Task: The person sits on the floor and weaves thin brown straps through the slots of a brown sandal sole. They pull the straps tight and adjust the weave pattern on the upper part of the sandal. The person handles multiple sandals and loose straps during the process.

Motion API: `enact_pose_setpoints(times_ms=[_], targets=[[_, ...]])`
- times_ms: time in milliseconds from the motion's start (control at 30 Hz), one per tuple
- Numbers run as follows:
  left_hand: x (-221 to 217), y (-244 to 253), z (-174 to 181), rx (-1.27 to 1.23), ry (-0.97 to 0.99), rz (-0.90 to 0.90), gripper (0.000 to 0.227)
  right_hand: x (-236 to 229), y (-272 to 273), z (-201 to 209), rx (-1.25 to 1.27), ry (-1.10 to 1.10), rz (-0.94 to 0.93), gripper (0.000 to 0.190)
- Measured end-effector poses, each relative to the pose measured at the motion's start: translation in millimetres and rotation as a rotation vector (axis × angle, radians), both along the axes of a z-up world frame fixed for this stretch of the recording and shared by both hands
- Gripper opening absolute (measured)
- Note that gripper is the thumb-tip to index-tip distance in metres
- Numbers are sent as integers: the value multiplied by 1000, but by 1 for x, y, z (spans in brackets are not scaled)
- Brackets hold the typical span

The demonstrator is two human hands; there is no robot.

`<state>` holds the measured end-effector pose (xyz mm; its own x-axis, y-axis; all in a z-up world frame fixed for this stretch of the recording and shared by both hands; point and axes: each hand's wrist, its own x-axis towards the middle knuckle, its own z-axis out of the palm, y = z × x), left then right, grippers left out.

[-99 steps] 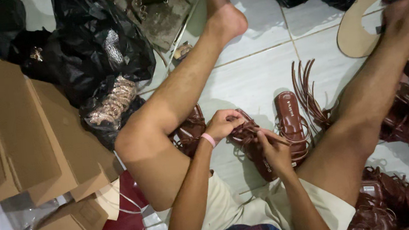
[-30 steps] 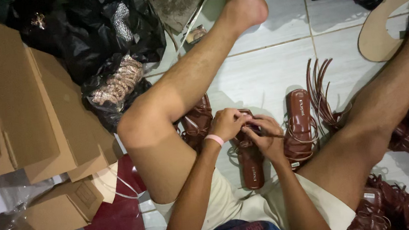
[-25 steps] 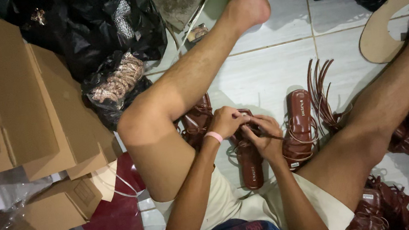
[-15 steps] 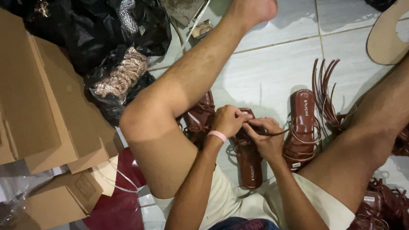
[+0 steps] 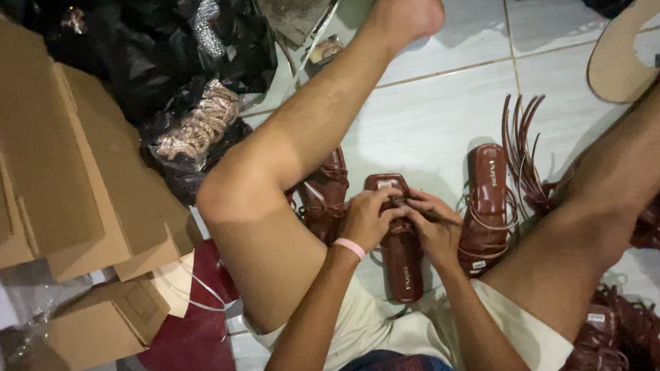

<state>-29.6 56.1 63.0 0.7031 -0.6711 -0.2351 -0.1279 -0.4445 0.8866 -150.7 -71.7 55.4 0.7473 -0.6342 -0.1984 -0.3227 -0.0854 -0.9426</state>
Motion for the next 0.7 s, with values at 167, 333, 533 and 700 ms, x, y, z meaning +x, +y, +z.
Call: enact_pose_setpoints(times_ms=[167, 333, 533, 700], targets=[[5, -4, 5, -174, -85, -50, 34, -1, -3, 0, 322, 32, -39, 30], [4, -7, -3, -174, -112, -109, 35, -5, -4, 6, 240, 51, 4, 32], [-1, -13, -17, -249, -226, -143, 33, -4, -3, 10, 402, 107, -182, 32], [5, -20, -13, -303, -129, -147, 27, -7, -6, 10, 328, 86, -192, 30]])
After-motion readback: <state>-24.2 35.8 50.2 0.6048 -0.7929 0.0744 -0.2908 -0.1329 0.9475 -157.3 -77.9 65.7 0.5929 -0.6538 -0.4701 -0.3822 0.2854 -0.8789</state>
